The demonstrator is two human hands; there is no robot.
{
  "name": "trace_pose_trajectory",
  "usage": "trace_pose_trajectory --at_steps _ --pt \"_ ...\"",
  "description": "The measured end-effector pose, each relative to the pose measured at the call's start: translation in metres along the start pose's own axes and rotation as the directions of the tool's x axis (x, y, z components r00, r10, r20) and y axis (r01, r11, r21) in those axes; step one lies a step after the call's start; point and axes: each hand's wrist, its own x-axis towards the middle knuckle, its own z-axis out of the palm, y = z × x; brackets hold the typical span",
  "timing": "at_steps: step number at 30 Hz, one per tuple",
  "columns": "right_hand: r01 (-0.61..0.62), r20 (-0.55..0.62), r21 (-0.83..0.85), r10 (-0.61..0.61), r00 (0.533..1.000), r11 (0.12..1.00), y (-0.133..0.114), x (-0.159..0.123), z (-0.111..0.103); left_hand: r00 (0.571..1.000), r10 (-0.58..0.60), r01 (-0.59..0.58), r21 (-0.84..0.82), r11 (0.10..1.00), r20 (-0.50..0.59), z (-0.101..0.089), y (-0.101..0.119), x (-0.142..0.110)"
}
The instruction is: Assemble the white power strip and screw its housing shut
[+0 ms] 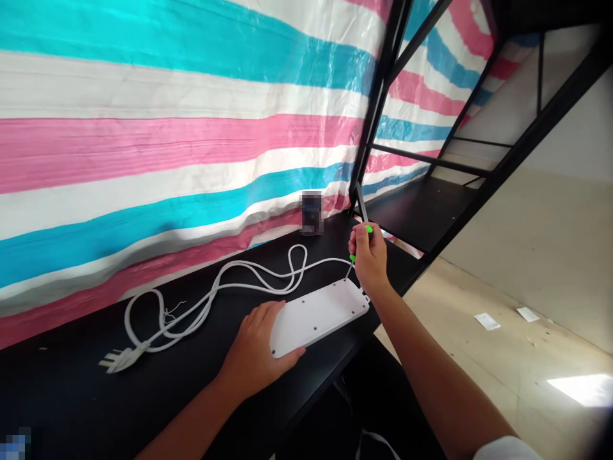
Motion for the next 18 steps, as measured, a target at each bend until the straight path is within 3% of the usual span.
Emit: trace_pose_trajectory --at_steps 5,13,18 --pt "-0.002 0.011 -0.043 0.002 1.0 0.999 -0.009 -0.011 0.003 0.999 0.012 -0.012 0.0 1.0 0.047 -0.005 0.005 -0.002" --pt "0.039 -0.153 -0.111 -0.056 0.987 0.993 -0.015 -0.023 -0.003 0.998 0.023 -0.023 0.001 1.0 0.065 -0.007 0.006 -0.004" --pt "0.085 -0.122 -0.104 -0.098 0.988 0.991 -0.023 -0.015 -0.004 0.998 0.036 -0.035 -0.006 0.999 0.053 -0.006 0.007 -0.004"
